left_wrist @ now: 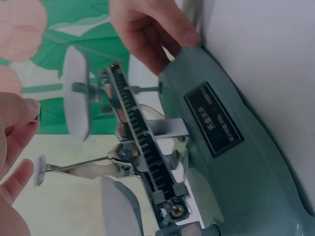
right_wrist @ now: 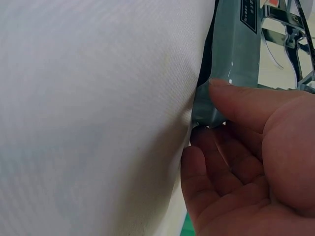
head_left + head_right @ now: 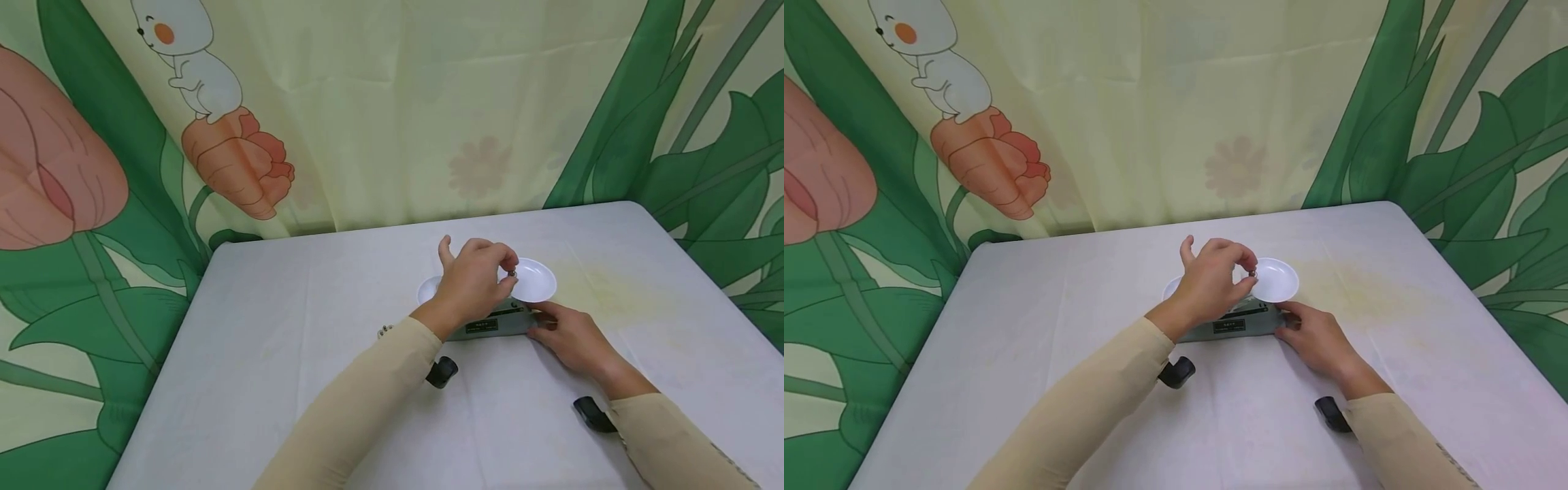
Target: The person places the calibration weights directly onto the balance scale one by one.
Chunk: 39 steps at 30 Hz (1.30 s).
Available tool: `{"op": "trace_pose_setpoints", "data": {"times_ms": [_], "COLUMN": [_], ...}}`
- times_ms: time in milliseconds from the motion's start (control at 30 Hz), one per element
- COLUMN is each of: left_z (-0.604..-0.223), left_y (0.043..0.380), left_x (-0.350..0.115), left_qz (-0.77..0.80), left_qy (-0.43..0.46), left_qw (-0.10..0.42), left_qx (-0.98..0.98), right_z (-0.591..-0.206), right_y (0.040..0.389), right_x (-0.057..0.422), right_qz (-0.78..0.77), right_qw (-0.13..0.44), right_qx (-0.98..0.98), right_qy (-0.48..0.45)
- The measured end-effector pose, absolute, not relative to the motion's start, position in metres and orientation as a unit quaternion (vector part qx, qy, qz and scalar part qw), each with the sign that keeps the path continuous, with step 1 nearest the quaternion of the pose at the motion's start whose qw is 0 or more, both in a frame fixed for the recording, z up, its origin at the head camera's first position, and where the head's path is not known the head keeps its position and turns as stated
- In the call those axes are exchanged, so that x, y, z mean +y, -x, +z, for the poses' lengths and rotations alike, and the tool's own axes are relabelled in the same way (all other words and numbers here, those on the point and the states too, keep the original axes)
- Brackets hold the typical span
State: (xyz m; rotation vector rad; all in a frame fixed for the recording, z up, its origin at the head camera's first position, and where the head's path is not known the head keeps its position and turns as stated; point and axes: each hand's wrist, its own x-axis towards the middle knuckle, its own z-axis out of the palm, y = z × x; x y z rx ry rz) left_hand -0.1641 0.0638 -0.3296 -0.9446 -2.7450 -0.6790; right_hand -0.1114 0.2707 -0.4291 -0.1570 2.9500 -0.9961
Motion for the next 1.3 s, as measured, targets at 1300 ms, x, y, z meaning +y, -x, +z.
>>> {"op": "trace_pose_setpoints", "data": {"times_ms": [1300], "left_z": [-0.343], "left_y": [0.165], "left_x": [0.079], "left_qz": [-0.122], "left_qy": [0.311], "left_qw": [0.094], "left_qx": [-0.938], "right_z": [-0.429], "right_y": [0.11], "right_x": [0.269], "right_qz": [-0.323], "right_qw": [0.021], "right_qx": [0.946], "right_qy": [0.035]}}
